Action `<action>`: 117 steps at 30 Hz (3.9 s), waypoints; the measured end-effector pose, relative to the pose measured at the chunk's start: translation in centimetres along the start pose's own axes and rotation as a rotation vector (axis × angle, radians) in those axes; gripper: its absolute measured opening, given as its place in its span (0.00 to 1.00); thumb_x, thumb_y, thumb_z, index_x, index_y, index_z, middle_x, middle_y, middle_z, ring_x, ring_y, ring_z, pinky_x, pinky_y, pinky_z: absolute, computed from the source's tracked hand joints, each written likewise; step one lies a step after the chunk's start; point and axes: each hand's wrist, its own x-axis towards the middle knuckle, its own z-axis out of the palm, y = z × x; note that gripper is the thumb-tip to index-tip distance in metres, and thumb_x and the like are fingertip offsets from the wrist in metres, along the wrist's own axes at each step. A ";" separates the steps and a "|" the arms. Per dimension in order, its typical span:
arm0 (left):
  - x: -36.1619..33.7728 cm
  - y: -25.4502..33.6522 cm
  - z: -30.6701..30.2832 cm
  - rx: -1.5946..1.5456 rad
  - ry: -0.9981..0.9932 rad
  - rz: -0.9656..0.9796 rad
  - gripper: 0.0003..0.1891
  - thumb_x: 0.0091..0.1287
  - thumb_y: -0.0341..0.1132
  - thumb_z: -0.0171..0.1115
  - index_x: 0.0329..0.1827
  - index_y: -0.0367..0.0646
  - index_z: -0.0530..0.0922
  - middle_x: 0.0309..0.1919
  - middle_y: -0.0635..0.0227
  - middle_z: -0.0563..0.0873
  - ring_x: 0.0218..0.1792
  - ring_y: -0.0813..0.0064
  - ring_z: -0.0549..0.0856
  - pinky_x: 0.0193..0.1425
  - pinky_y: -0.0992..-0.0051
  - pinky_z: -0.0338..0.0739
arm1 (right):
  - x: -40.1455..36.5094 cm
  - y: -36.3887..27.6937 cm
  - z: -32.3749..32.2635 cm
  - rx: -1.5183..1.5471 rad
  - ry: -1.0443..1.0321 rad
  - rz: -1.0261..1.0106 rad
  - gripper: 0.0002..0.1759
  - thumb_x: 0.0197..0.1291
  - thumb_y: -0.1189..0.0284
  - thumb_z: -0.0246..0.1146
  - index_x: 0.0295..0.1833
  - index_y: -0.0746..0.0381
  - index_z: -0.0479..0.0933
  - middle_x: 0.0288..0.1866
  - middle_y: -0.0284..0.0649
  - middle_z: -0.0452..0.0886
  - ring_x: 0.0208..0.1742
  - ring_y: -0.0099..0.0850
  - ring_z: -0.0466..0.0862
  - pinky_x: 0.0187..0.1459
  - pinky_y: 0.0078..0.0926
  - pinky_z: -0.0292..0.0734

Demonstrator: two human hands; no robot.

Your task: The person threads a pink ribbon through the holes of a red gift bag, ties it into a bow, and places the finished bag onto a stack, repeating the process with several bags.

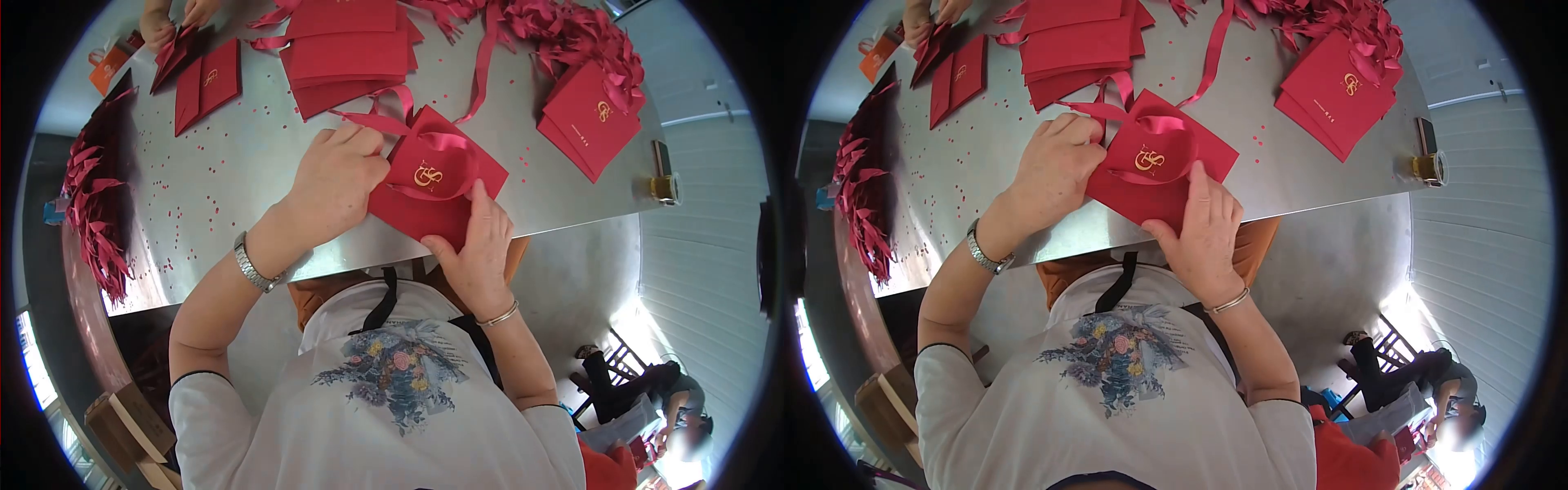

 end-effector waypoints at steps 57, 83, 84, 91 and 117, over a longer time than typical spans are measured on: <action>-1.7 -4.1 1.1 0.101 0.378 -0.460 0.06 0.61 0.33 0.63 0.40 0.47 0.83 0.43 0.65 0.82 0.49 0.61 0.80 0.52 0.59 0.73 | 0.4 0.2 -0.7 -0.020 -0.081 -0.014 0.39 0.50 0.56 0.74 0.66 0.62 0.73 0.64 0.43 0.71 0.64 0.43 0.70 0.65 0.42 0.61; 1.8 8.0 0.5 -1.306 0.511 -0.464 0.19 0.74 0.30 0.57 0.66 0.38 0.69 0.51 0.62 0.83 0.42 0.76 0.84 0.46 0.76 0.79 | 3.6 7.3 -8.5 0.937 0.739 0.313 0.11 0.70 0.74 0.60 0.53 0.68 0.76 0.43 0.31 0.81 0.44 0.20 0.77 0.50 0.20 0.73; 1.5 8.0 1.8 -1.270 0.444 -0.440 0.18 0.74 0.30 0.57 0.65 0.38 0.69 0.51 0.62 0.83 0.42 0.76 0.84 0.46 0.76 0.79 | 4.5 9.0 -9.4 1.010 0.836 0.335 0.12 0.71 0.73 0.59 0.53 0.68 0.77 0.43 0.32 0.82 0.43 0.20 0.77 0.49 0.20 0.73; -0.3 9.7 6.6 -0.635 0.233 -0.287 0.11 0.62 0.26 0.63 0.47 0.37 0.80 0.45 0.58 0.85 0.43 0.61 0.84 0.50 0.68 0.78 | 6.6 15.1 -6.4 -0.100 0.639 0.678 0.56 0.46 0.51 0.75 0.76 0.62 0.57 0.71 0.49 0.68 0.72 0.48 0.67 0.67 0.50 0.60; -1.0 9.1 8.2 -0.242 0.255 0.176 0.06 0.66 0.23 0.56 0.43 0.34 0.78 0.43 0.55 0.82 0.49 0.54 0.78 0.55 0.59 0.73 | -5.0 14.8 -0.4 0.161 1.063 0.689 0.41 0.61 0.70 0.64 0.75 0.70 0.52 0.74 0.58 0.61 0.74 0.54 0.61 0.75 0.42 0.57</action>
